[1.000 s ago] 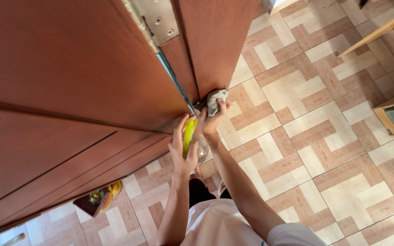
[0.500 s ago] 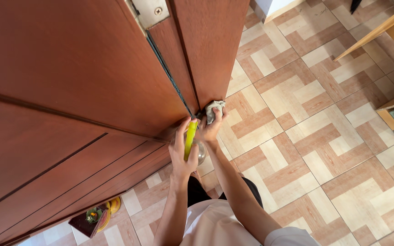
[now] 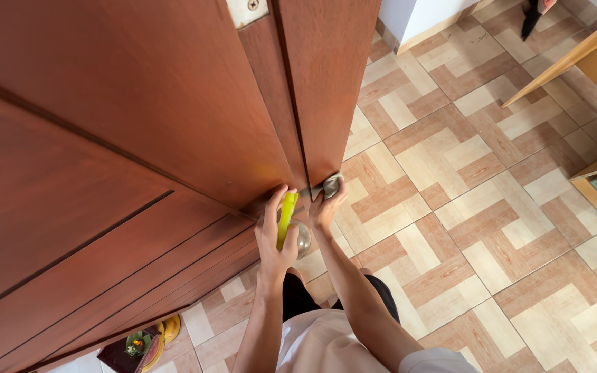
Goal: The person sprays a cleaning solution from a yellow bottle onto a wooden door and wipes the surface with a cloth. They focus on the door handle, lock area, and the vertical edges of the door frame.
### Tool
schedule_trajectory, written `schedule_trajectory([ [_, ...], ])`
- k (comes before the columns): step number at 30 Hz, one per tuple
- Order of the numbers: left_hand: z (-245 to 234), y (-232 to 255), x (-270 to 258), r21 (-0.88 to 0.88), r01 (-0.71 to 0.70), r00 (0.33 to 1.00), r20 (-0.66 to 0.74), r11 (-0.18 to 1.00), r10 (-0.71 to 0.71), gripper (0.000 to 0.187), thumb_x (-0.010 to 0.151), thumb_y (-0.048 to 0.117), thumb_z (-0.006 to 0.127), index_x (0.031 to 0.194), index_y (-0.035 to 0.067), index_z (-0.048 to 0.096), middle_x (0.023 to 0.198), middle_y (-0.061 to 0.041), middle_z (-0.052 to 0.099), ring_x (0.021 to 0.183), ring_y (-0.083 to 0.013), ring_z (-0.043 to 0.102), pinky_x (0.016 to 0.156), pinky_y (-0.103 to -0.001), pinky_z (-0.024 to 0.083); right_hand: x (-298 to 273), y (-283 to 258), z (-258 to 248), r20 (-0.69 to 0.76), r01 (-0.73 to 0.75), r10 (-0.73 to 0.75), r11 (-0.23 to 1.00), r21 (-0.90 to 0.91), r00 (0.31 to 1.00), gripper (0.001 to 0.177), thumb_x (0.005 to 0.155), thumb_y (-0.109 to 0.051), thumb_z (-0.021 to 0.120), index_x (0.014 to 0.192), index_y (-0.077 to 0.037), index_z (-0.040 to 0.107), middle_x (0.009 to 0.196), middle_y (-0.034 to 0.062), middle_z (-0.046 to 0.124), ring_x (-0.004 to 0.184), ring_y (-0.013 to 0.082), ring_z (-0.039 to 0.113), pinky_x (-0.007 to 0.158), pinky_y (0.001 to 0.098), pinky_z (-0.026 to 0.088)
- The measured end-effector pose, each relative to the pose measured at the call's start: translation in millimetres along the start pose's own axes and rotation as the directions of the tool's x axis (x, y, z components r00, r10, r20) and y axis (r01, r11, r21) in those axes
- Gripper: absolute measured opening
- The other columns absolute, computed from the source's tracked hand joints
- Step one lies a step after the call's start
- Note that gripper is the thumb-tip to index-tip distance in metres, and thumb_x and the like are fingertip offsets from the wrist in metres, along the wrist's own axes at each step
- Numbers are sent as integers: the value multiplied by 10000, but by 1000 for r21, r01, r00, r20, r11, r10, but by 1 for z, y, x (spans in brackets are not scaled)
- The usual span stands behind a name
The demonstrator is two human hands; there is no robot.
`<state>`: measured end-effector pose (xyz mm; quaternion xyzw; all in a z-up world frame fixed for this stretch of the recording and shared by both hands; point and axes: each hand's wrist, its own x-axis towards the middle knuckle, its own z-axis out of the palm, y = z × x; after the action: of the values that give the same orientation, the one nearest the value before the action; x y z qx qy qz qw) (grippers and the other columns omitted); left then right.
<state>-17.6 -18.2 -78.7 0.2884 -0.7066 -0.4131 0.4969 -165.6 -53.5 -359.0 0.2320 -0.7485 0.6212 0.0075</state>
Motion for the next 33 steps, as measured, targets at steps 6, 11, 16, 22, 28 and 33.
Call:
schedule_trajectory([
  [6,-12,13,-1,1,-10,1000,-19,1000,10,620,797,-52,474,1414,-19,515,1256,-216,718,1186,-344,716,1051,-386,528,19,7,22,-12,-303,345,840,450,939,717,894,28,445,1574,-69,240,1437,240,508,1271,342,557,1065,433,468],
  [11,-17,31,-1,-8,15,999,-45,1000,-15,613,795,-48,475,1406,-15,522,1250,-209,722,1187,-337,723,1026,-369,541,37,-30,16,108,-434,492,618,655,864,699,889,55,419,1555,-105,278,1417,194,527,1229,287,574,1007,395,505],
  [16,-16,51,-4,14,25,997,-74,1000,-24,631,778,-47,475,1406,-10,525,1238,-209,726,1159,-333,729,1021,-359,536,43,-98,-12,247,-533,550,450,717,797,684,927,47,460,1557,-166,302,1418,153,531,1218,276,561,985,392,506],
  [22,-14,78,-7,16,67,991,-119,998,-65,653,762,-43,466,1411,-1,527,1241,-205,734,1136,-333,738,969,-350,554,58,-215,-65,386,-549,437,350,759,812,670,926,47,482,1545,-167,342,1423,157,520,1239,315,559,986,425,530],
  [28,-14,96,-22,44,48,984,-175,998,-39,662,760,-25,476,1420,-6,518,1258,-207,722,1145,-349,733,972,-384,574,68,-286,-117,419,-464,198,365,807,886,652,929,-77,561,1535,-156,334,1440,151,512,1298,334,550,1072,445,518],
  [33,-14,103,-38,26,-7,975,-224,1000,13,657,758,-8,483,1411,-48,531,1350,-237,670,1239,-385,693,1083,-427,528,71,-315,-161,397,-393,72,380,837,915,617,954,-171,596,1527,-79,386,1391,158,531,1272,315,552,1036,447,504],
])
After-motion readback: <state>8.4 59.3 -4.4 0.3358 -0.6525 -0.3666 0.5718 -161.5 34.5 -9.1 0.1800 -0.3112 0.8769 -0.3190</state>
